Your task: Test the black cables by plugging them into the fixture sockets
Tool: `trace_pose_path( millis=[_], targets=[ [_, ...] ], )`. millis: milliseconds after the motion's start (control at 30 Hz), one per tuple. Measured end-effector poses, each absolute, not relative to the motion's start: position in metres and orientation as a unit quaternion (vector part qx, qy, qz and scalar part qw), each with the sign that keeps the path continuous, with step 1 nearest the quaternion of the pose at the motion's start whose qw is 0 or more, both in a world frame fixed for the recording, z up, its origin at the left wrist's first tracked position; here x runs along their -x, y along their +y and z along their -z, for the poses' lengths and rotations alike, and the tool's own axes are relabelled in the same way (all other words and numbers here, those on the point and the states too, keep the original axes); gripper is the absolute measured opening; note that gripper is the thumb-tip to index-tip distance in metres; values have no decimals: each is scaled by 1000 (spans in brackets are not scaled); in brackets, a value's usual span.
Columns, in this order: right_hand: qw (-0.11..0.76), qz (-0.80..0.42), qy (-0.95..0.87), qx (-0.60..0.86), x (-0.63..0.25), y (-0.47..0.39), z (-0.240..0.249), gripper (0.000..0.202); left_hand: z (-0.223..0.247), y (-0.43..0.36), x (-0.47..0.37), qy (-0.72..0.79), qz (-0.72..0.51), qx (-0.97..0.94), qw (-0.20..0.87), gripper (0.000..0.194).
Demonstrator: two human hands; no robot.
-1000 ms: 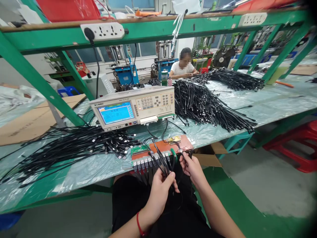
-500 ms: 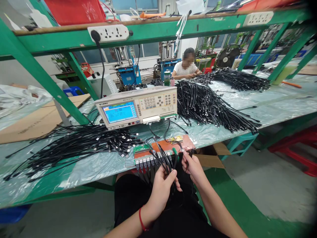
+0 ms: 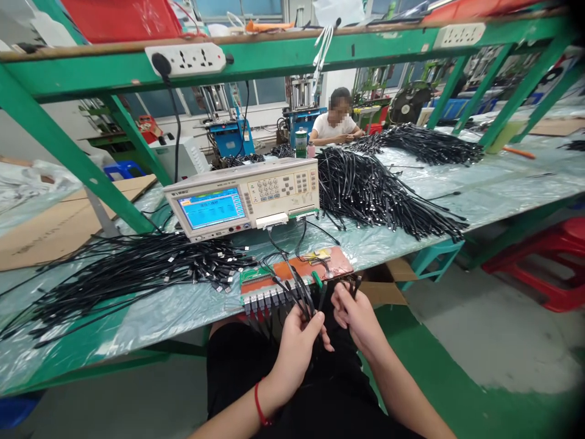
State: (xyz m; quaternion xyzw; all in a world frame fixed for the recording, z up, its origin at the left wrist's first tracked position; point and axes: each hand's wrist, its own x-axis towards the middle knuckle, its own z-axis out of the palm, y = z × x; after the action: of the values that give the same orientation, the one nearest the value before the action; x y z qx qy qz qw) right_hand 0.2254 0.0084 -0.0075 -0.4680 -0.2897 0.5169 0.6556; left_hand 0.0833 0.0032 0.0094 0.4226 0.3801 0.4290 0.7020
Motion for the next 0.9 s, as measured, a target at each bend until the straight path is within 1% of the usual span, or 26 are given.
trace_pose_path(
  millis=[100,167,333,400,533,633,733,900],
  targets=[
    [621,-518,-322,492,-216,8,6,53,-9,3,-85,373,-430,-429,701,32],
    [620,-521,-321,491,-212,9,6,54,-8,4,-86,367,-441,-425,700,31],
    [687,-517,-254,443,-216,11,4,46,-11,6,-79,352,-504,-431,661,23],
    [700,-516,-232,437,-221,12,8,42,-15,7,-75,346,-525,-420,654,21],
    [677,-503,-233,484,-228,18,23,43,-29,10,-70,294,-546,-367,694,25],
    [661,-489,-247,513,-229,23,34,46,-38,12,-70,279,-558,-352,698,25],
    [658,-479,-255,521,-228,26,38,48,-39,12,-71,293,-544,-351,703,28],
    [657,-468,-264,530,-227,27,38,50,-27,9,-74,308,-499,-373,719,36]
  ],
)
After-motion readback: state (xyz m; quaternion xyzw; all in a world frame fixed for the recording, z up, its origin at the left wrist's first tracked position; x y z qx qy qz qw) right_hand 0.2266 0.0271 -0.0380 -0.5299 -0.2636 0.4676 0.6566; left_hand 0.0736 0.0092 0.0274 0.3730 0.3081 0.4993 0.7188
